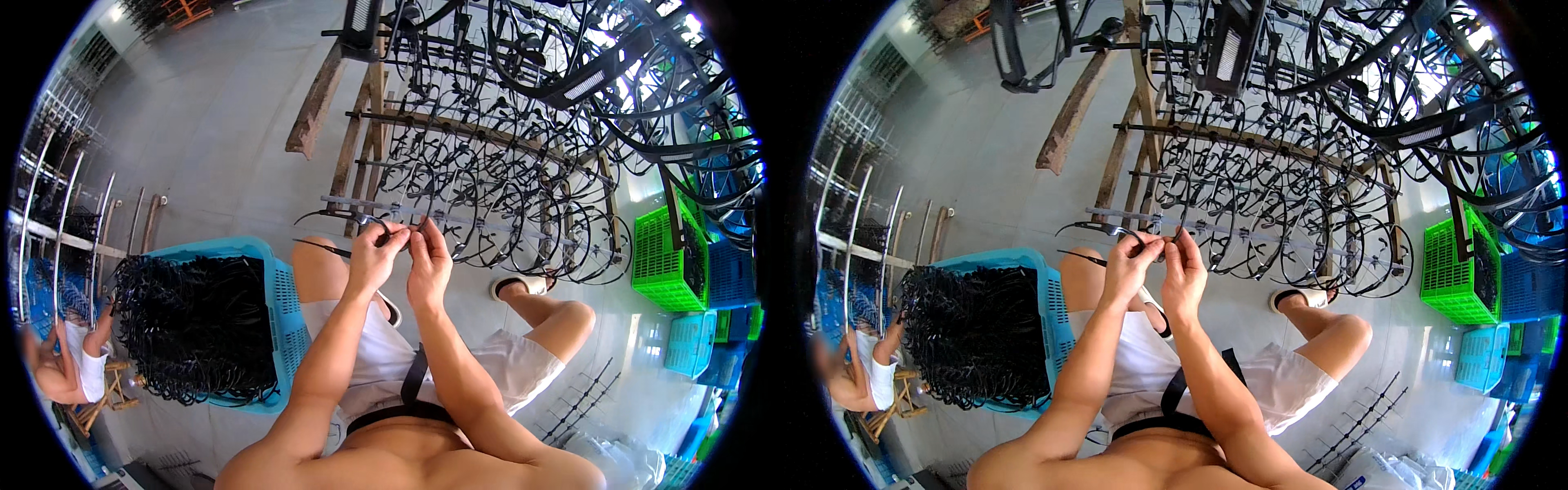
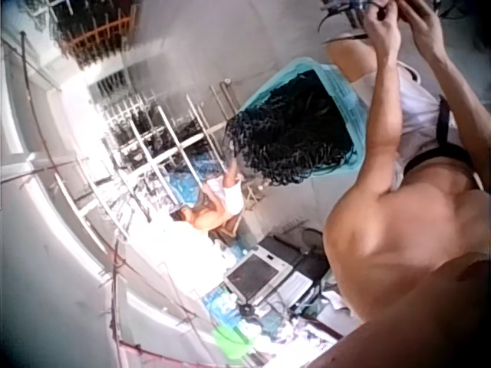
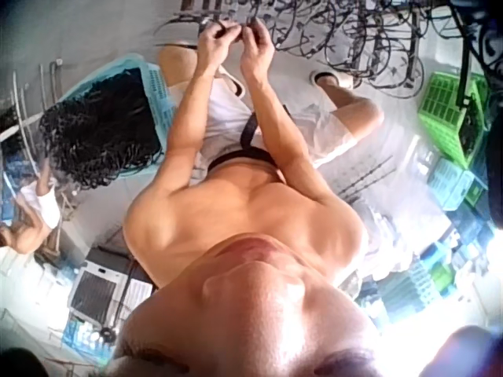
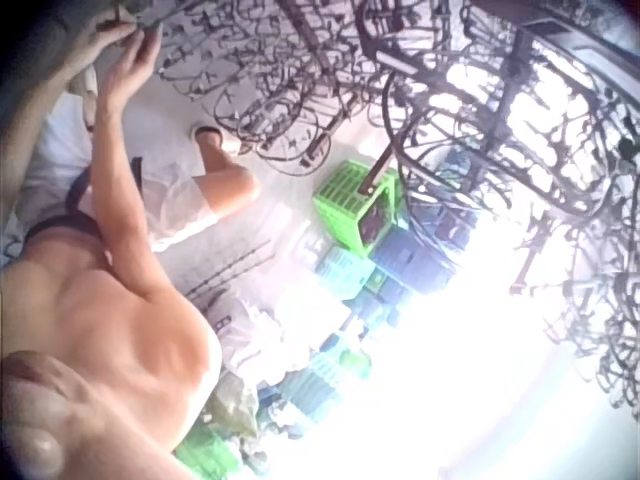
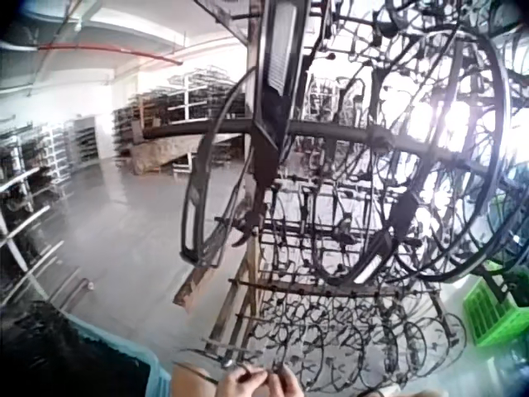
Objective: The person repeatedly picks up black wire loops from a blue basket and attaches them to a metal rack using pliers. The process involves bending and securing each loop onto the rack structure.
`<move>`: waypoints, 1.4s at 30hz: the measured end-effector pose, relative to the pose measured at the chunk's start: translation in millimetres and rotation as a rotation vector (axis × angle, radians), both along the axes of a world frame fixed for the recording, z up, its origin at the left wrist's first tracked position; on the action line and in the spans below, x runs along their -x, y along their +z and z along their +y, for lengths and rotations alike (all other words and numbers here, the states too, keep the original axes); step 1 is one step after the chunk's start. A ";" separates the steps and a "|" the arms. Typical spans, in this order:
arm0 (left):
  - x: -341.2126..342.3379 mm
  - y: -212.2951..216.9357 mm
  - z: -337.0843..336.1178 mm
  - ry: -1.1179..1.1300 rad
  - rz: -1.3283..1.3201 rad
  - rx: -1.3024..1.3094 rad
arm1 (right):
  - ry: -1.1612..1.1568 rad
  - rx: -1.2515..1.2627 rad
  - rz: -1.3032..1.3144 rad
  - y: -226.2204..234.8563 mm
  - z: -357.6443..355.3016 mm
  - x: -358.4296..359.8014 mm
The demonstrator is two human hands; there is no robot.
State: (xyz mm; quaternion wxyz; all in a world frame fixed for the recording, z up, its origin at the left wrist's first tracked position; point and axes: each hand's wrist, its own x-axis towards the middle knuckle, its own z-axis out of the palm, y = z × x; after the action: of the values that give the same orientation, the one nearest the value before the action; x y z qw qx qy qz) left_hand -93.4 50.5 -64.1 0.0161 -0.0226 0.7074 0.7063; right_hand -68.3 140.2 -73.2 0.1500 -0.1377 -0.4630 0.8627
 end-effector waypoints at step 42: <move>-20.4 -5.8 -65.3 0.303 0.356 0.921 | -0.016 -2.434 -0.504 -1.1 540.7 -169.8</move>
State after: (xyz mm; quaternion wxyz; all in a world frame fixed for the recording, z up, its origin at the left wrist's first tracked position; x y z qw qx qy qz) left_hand -73.0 -14.7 -69.9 -0.2189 -0.0091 0.9255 0.3089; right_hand 101.6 680.9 -74.3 0.0923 -0.0735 -0.9768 -0.1786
